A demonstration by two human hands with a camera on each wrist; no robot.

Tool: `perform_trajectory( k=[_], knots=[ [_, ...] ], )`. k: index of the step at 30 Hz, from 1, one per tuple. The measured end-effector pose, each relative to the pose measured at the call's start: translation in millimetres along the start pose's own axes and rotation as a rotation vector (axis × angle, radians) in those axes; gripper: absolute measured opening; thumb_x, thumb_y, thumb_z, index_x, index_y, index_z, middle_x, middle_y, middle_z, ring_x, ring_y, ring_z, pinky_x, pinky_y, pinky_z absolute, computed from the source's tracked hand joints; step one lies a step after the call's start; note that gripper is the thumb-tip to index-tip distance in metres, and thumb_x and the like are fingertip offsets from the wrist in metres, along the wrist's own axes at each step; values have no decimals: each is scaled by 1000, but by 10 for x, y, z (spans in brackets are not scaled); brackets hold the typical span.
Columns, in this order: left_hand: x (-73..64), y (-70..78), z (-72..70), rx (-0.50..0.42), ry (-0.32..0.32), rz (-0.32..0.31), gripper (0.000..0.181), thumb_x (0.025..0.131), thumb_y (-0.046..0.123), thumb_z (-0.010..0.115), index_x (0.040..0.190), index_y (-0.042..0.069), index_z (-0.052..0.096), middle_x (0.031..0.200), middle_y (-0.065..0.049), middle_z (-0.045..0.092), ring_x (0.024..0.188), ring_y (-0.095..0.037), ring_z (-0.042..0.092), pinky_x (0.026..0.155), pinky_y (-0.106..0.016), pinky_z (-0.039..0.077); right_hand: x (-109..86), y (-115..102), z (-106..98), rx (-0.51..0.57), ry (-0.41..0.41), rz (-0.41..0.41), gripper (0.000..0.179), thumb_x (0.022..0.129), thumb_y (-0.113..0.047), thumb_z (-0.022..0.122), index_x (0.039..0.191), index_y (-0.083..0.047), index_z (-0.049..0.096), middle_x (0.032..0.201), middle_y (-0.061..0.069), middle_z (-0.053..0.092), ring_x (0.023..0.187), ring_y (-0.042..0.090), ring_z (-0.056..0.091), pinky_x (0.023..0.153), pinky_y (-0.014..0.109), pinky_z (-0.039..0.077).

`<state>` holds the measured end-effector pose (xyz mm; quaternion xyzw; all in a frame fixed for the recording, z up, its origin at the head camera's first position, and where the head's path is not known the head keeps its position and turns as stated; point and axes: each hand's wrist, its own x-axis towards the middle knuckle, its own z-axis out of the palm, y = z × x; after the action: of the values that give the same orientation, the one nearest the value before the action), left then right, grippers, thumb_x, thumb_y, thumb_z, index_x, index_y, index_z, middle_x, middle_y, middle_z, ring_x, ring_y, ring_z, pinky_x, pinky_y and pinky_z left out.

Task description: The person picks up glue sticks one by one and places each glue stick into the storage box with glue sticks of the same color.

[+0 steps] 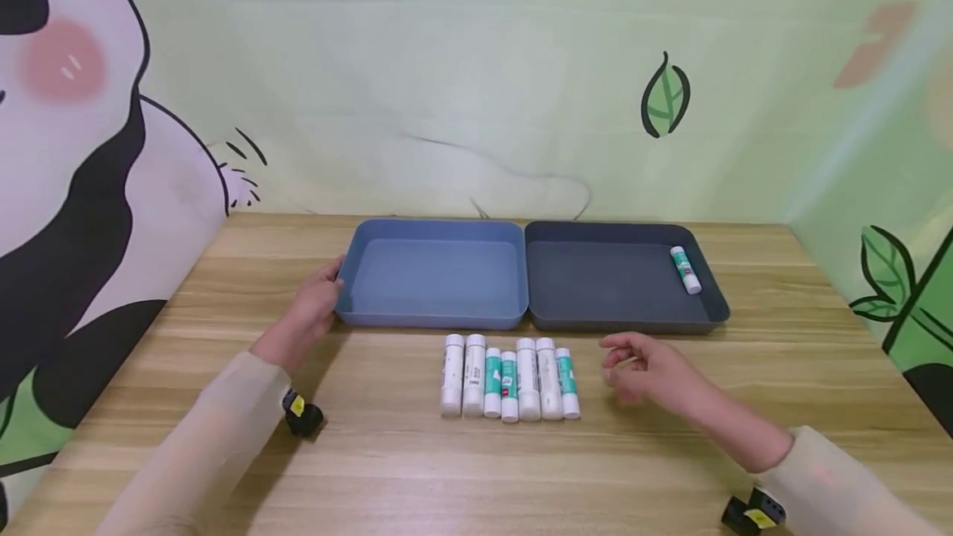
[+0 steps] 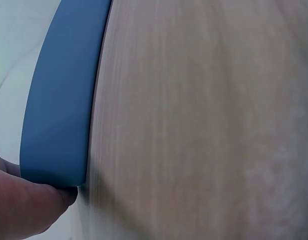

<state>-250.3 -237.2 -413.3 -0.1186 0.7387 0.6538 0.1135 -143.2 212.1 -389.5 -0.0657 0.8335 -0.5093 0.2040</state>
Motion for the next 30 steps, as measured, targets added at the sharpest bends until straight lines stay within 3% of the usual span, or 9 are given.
perform_trajectory(
  k=[4,10,22,30],
  knots=[
    [6,23,9,-6,-1,8,60,106,-2,19,163,5,1,173,-14,-6,161,-29,-2,133,-45,4,22,61,25,47,-3,37,58,96,-7,63,145,15,43,118,21,61,92,15,65,76,33,64],
    [5,29,10,-9,-5,10,60,106,-2,17,163,5,0,173,-14,-7,161,-30,-2,133,-46,4,80,107,106,67,-16,30,57,95,-4,63,143,17,43,113,20,62,89,14,65,75,33,64],
    [-13,27,-26,18,-1,-47,59,108,2,17,164,11,-2,173,-9,-11,161,-29,-8,133,-48,1,208,7,257,46,30,96,62,92,-3,68,147,13,43,114,21,62,88,14,64,79,36,65],
    [8,17,10,18,6,-23,59,107,0,18,163,7,1,173,-12,-7,161,-29,-3,133,-45,4,257,9,303,36,18,98,63,92,-3,70,146,14,43,114,20,61,88,13,64,77,33,64]
  ],
)
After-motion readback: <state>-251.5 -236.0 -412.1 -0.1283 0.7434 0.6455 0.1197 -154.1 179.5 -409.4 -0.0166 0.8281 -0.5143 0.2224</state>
